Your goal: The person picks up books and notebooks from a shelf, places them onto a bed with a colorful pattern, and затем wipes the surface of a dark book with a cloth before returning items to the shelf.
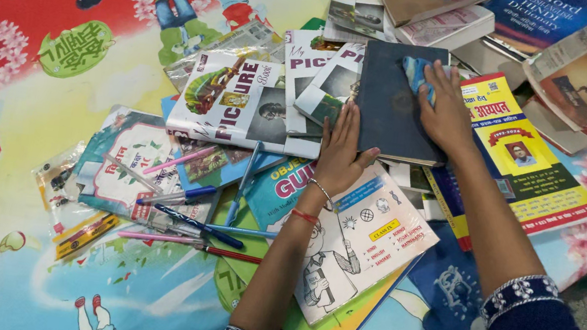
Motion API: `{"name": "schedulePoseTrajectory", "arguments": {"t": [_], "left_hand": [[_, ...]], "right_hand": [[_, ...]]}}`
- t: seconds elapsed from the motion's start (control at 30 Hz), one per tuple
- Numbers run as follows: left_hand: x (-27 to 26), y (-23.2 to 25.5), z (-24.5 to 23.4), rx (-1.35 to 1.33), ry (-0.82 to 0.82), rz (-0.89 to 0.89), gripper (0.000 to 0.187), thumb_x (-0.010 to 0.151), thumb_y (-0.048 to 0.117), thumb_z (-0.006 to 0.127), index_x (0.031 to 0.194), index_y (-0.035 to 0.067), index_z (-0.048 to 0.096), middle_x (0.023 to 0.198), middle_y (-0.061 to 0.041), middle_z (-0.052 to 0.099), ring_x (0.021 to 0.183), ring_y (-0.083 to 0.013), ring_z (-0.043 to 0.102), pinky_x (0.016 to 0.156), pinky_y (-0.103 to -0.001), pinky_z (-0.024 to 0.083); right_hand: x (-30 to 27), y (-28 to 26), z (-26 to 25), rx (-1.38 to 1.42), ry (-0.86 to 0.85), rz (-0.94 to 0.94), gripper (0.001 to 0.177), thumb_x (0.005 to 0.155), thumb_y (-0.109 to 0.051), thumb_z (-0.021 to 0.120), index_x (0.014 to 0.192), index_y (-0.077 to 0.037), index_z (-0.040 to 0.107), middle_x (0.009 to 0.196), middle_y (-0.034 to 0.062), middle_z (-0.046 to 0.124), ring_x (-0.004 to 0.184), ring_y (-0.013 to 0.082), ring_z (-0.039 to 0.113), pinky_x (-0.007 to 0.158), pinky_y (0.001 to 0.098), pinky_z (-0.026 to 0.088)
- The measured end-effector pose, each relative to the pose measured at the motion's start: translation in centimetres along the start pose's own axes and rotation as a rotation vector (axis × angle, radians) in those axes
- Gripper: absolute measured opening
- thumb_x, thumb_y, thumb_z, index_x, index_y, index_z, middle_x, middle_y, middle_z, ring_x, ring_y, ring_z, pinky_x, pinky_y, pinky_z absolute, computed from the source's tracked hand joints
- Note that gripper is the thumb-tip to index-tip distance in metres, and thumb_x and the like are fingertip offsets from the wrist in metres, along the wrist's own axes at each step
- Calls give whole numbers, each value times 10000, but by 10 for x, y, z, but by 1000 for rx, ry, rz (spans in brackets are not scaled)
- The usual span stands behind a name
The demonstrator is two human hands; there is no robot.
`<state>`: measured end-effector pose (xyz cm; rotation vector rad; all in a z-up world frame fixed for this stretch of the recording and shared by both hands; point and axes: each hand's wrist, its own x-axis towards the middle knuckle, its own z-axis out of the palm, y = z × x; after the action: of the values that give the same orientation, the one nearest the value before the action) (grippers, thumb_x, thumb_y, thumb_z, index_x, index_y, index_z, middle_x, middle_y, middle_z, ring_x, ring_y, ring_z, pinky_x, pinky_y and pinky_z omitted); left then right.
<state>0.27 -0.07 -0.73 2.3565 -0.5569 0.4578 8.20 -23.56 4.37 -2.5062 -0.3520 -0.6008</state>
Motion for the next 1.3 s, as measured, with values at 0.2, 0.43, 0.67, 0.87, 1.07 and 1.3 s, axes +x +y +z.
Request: {"name": "schedulePoseTrajectory", "arguments": {"t": [0.2, 0.43, 0.67, 0.87, 1.07, 1.3], "left_hand": [[0, 0, -1, -5, 4, 9, 963, 993, 514, 554, 1629, -44, 94, 1729, -195, 131, 1622, -272, 24, 1290, -512, -46], [-1, 1, -4, -32, 23, 29, 960, 991, 504, 561, 1630, -45, 102, 1728, -201, 142, 1624, -276, 38, 1290, -516, -44], [0, -5, 2, -58, 26, 43, 972, 982, 465, 596, 1618, -79, 101, 1721, -224, 144, 1624, -304, 51, 1287, -521, -37], [-1, -3, 3, -105, 66, 40, 1048, 946, 432, 644, 1615, -99, 36, 1716, -259, 136, 1612, -347, 76, 1294, -528, -12], [1, 5, -6, -112, 20, -23, 1082, 913, 416, 665, 1605, -84, 0, 1702, -265, 132, 1607, -351, 77, 1282, -520, -11], [0, 12, -12, -122, 17, -33, 1060, 943, 406, 635, 1613, -75, -30, 1722, -242, 122, 1615, -342, 56, 1293, -503, -18]], "right_hand": [[-31, -15, -10, 0, -11, -5, 504, 1101, -328, 440, 1547, -95, 476, 1664, 108, 352, 1555, 402, 201, 1236, 475, 233], [-63, -44, -27, -4, -57, -15, 499, 1075, -312, 453, 1537, -124, 468, 1663, 76, 350, 1568, 371, 182, 1234, 466, 227], [-79, -69, -28, -123, -171, -306, 535, 1072, -363, 448, 1556, -136, 437, 1651, 77, 376, 1545, 327, 266, 1262, 501, 172], [-60, -79, -24, -76, -287, -378, 536, 1052, -393, 449, 1546, -184, 449, 1641, 43, 382, 1546, 299, 263, 1257, 485, 160], [-28, -68, -10, -95, -308, -369, 546, 1054, -392, 423, 1566, -200, 428, 1649, 36, 362, 1544, 287, 240, 1255, 482, 137], [16, -52, 6, -103, -335, -303, 552, 1069, -423, 379, 1579, -211, 393, 1667, 26, 325, 1557, 276, 221, 1260, 477, 121]]}}
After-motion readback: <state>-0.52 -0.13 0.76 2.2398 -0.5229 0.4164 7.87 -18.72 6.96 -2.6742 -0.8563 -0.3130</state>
